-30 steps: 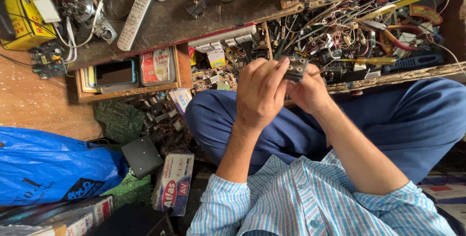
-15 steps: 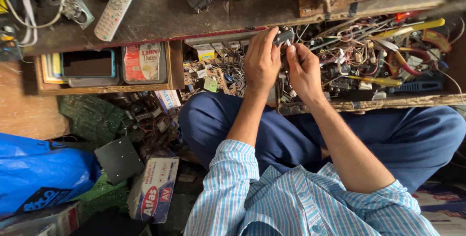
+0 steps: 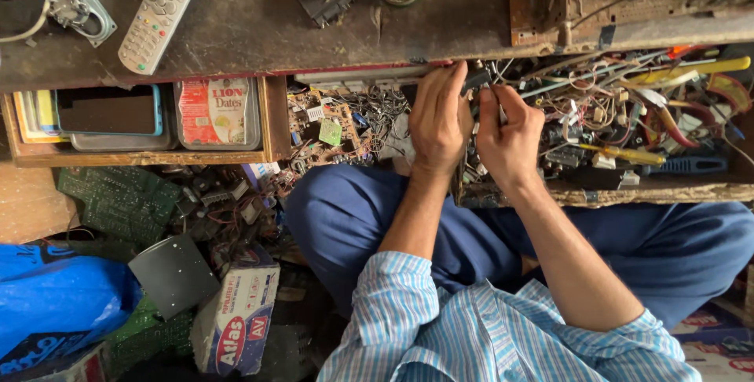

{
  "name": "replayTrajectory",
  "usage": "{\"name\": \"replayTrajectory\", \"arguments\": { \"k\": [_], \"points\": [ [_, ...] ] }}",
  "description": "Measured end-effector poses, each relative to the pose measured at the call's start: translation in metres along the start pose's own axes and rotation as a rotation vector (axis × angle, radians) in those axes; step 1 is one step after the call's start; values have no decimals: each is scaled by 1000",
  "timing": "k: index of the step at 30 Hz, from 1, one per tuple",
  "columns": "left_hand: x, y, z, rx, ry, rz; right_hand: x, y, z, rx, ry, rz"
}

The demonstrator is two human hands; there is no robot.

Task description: The person sits cross-legged on the floor in front of a cluttered workbench and repairs small electrical components. They hold a switch or socket assembly in one hand and use a screwdriver to unscrew and open it, manipulate internal parts and wires, then reassemble the component and set it aside before picking up the next piece.

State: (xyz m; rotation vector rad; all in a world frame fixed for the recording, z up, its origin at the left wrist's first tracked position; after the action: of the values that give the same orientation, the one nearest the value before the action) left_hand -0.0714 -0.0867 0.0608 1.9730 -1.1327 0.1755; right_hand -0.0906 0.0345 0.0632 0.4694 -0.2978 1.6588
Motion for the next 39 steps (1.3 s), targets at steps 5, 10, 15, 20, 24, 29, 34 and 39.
{"name": "replayTrajectory", "arguments": {
  "k": [5, 10, 15, 20, 24, 29, 34, 39],
  "points": [
    [1, 1, -3, -27, -10, -69, -2, 2, -20, -124, 158, 103],
    [0, 7, -1, -25, 24, -57, -6, 5, -41, -453, 701, 244],
    [6, 11, -2, -60, 15, -35, -13, 4, -44, -640, 1115, 299],
    [8, 15, -3, -75, -10, -29, -6, 9, -35, -69, 207, 110],
    [7, 16, -3, -76, -12, -22, -5, 11, -33, 16, 146, 98],
    [8, 16, -3, -66, -21, -43, -13, 6, -48, -581, 1015, 228],
    [7, 15, -4, -69, -6, -26, -7, 11, -45, -111, 398, 171],
    [3, 13, -4, -54, 2, -39, -2, 12, -40, 191, 34, 69]
  ]
}}
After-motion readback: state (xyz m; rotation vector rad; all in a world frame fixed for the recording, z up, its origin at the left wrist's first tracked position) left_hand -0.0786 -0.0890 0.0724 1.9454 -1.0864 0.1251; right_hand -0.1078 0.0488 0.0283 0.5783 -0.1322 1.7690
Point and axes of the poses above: each hand's wrist, its own y-axis towards the middle knuckle, its own x-axis out of the back of the hand, z = x × y, the point moved 4 cm from there along y, towards the middle knuckle, and after that the axes turned 3 degrees about z, right-handed, at the moved point
